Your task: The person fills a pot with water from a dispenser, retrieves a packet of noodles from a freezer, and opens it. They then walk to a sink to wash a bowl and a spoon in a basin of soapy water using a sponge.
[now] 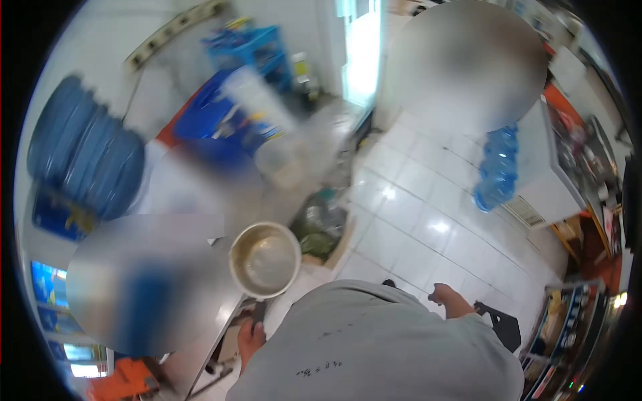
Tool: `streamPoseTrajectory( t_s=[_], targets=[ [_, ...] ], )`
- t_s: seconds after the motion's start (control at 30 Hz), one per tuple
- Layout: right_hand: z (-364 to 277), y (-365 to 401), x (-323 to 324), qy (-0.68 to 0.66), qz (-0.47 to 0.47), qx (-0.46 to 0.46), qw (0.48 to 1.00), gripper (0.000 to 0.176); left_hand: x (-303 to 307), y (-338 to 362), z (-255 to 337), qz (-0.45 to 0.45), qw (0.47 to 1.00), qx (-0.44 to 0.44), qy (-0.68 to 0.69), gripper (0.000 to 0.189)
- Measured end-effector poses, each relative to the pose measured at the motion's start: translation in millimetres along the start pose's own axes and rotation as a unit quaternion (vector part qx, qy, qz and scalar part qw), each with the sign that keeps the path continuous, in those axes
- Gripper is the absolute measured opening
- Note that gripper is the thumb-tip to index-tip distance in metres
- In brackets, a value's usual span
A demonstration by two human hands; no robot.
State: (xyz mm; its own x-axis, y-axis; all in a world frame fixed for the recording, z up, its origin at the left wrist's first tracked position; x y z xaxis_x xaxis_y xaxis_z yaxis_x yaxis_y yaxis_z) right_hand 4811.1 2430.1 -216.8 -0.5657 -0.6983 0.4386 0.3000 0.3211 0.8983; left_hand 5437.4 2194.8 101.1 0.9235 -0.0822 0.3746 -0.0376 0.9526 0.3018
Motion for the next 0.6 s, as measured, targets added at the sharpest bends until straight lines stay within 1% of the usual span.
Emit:
streamPoseTrajectory(
  t_s=[0.07, 0.1, 0.13, 0.17, 0.2, 0.23, 0.27, 0.3, 0.33, 0.37, 0.4, 0.43, 0.5, 0.53, 0.57, 0.6],
  targets=[
    [68, -31, -2, -0.029, 0.072, -0.001, 0.997, 0.083, -46, 5, 12, -0.011, 0.996, -0.071, -0.058, 0.024],
    [92, -31, 7, -0.076, 0.08, -0.004, 0.994, 0.081, -63, -4, 1, 0.033, 0.938, -0.299, -0.171, 0.024],
    [117, -41, 9, -0.101, 0.08, -0.01, 0.992, 0.079, -80, 6, -22, 0.154, 0.805, -0.491, -0.296, 0.024],
    [133, -53, 17, -0.05, 0.087, -0.001, 0.995, 0.072, -88, -20, -36, 0.132, 0.843, -0.443, -0.274, 0.024],
    [141, -39, 37, -0.055, 0.116, 0.017, 0.992, 0.061, -102, -47, -46, 0.112, 0.853, -0.433, -0.269, 0.025],
    [149, -36, 53, -0.095, 0.109, 0.019, 0.989, 0.053, -116, -71, -51, 0.104, 0.85, -0.437, -0.274, 0.026],
    [162, -66, 59, -0.031, 0.186, 0.028, 0.982, 0.051, -135, -90, -50, 0.099, 0.843, -0.448, -0.281, 0.027],
    [168, -54, 79, -0.098, 0.138, 0.024, 0.985, 0.055, -162, -100, -33, 0.088, 0.838, -0.464, -0.272, 0.027],
    [165, -53, 100, -0.102, 0.099, 0.036, 0.989, 0.063, -185, -131, -33, 0.021, 0.904, -0.337, -0.262, 0.033],
    [165, -72, 116, -0.111, 0.129, 0.062, 0.983, 0.07, -234, -113, 36, -0.031, 0.947, -0.202, -0.248, 0.037],
    [161, -70, 143, -0.122, 0.141, 0.075, 0.98, 0.072, -275, -101, 85, -0.059, 0.958, -0.135, -0.248, 0.042],
    [157, -76, 167, -0.131, 0.156, 0.081, 0.976, 0.072, -307, -96, 120, -0.079, 0.959, -0.109, -0.251, 0.048],
    [153, -87, 220, -0.137, 0.17, 0.108, 0.97, 0.072, -360, -97, 168, -0.103, 0.955, -0.087, -0.265, 0.059],
    [158, -91, 240, -0.147, 0.17, 0.102, 0.969, 0.072, -392, -91, 210, -0.112, 0.952, -0.093, -0.268, 0.059],
    [160, -92, 264, -0.168, 0.191, 0.11, 0.961, 0.072, -420, -90, 245, -0.116, 0.958, -0.078, -0.251, 0.064],
    [167, -96, 285, -0.188, 0.211, 0.118, 0.952, 0.072, -445, -98, 265, -0.121, 0.963, -0.062, -0.234, 0.068]
  ],
)
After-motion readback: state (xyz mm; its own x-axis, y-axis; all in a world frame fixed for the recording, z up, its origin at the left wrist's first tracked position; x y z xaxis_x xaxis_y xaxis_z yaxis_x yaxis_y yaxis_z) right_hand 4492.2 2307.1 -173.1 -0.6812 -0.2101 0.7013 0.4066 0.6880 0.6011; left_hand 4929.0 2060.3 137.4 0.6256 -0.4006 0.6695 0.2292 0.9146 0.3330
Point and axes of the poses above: each hand's wrist, its own y-axis away from the middle knuckle, its own x-axis out of the back of the hand, z = x × y, the point moved 10 cm from there along -y, towards the middle knuckle, and after that the axes turned 10 degrees about y, right-handed, at the moved point
